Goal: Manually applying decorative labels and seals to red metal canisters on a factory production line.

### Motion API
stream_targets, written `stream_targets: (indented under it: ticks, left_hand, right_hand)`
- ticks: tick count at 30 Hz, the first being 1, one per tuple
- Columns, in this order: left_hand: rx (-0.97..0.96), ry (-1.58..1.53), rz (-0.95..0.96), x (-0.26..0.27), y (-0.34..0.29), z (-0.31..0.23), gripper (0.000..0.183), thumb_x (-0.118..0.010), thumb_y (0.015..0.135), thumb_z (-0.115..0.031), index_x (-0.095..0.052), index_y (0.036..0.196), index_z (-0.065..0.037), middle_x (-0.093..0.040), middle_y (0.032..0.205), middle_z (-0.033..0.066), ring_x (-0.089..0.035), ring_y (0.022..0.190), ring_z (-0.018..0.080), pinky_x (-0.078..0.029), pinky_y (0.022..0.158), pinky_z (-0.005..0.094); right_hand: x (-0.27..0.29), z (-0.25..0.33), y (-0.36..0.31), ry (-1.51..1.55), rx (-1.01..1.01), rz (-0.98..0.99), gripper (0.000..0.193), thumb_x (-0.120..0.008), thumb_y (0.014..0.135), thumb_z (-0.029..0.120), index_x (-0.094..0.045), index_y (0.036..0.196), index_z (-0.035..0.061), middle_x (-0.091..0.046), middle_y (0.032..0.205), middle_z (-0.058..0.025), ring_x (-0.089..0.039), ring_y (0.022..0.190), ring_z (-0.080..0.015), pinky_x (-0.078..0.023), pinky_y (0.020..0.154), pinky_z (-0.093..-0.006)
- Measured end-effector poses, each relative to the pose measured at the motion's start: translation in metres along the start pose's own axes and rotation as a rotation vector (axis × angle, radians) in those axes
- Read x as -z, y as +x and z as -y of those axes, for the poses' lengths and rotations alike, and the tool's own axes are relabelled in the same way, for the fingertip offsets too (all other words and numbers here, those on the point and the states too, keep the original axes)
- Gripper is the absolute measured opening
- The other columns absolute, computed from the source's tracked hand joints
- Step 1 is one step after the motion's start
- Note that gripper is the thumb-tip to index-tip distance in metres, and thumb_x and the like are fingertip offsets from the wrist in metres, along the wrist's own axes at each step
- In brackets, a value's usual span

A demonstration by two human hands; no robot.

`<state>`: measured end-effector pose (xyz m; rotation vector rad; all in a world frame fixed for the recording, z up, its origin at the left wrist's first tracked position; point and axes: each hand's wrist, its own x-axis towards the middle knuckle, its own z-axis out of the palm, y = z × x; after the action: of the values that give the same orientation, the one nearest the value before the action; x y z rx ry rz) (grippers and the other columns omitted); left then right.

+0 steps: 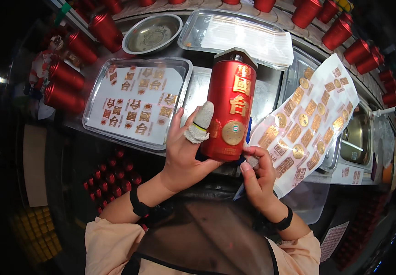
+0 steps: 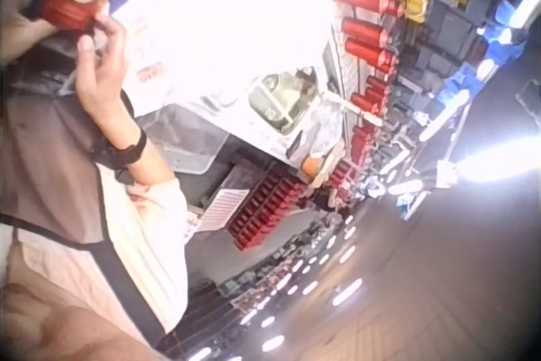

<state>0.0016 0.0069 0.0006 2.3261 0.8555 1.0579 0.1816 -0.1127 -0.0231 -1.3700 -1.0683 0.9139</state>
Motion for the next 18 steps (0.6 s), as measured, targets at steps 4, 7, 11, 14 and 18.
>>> stream_targets:
  ticks: [4, 7, 11, 14, 18]
  left_hand:
    - [-0.042, 0.075, 0.054, -0.006, -0.006, 0.009, 0.093, -0.09, 0.062, -0.022, -0.046, 0.142, -0.001, -0.054, 0.139, 0.0211, -0.053, 0.129, 0.0371, -0.026, 0.114, 0.06]
    - [-0.02, 0.071, 0.049, -0.007, -0.004, 0.005, 0.089, -0.089, 0.064, -0.022, -0.048, 0.14, 0.0, -0.055, 0.139, 0.0219, -0.053, 0.129, 0.0375, -0.026, 0.113, 0.0602]
    - [-0.059, 0.07, 0.032, -0.007, -0.003, 0.008, 0.084, -0.087, 0.066, -0.023, -0.05, 0.138, 0.001, -0.054, 0.138, 0.0234, -0.052, 0.129, 0.0389, -0.028, 0.112, 0.0608]
    - [-0.05, 0.069, 0.02, -0.007, -0.005, 0.007, 0.083, -0.086, 0.066, -0.022, -0.05, 0.137, 0.002, -0.054, 0.138, 0.0244, -0.052, 0.129, 0.0396, -0.03, 0.111, 0.0611]
    - [-0.059, 0.074, 0.038, -0.004, -0.007, 0.011, 0.081, -0.084, 0.066, -0.021, -0.051, 0.136, 0.001, -0.054, 0.137, 0.0254, -0.052, 0.128, 0.041, -0.029, 0.111, 0.0617]
  right_hand:
    - [-0.001, 0.0, 0.002, -0.096, 0.077, -0.03, 0.033, -0.063, 0.09, 0.004, -0.057, 0.122, -0.0027, -0.065, 0.105, -0.0115, -0.06, 0.074, -0.0122, -0.049, 0.065, -0.026]
    - [-0.002, 0.022, 0.013, -0.383, 0.406, 0.035, 0.033, -0.066, 0.086, 0.004, -0.06, 0.118, -0.0009, -0.069, 0.098, -0.0161, -0.065, 0.066, -0.0233, -0.051, 0.06, -0.0305]
    - [-0.004, 0.026, 0.026, -0.448, 0.481, 0.055, 0.034, -0.067, 0.085, 0.005, -0.059, 0.118, -0.0004, -0.069, 0.097, -0.0155, -0.065, 0.062, -0.0253, -0.05, 0.056, -0.0324]
    - [-0.005, 0.042, 0.038, -0.527, 0.432, 0.141, 0.035, -0.067, 0.085, 0.006, -0.058, 0.119, 0.0001, -0.07, 0.097, -0.0143, -0.067, 0.062, -0.0262, -0.051, 0.055, -0.0342]
    - [-0.01, 0.047, 0.044, -0.592, 0.544, 0.232, 0.036, -0.067, 0.084, 0.004, -0.058, 0.119, 0.0023, -0.07, 0.095, -0.0126, -0.067, 0.061, -0.0256, -0.05, 0.053, -0.036]
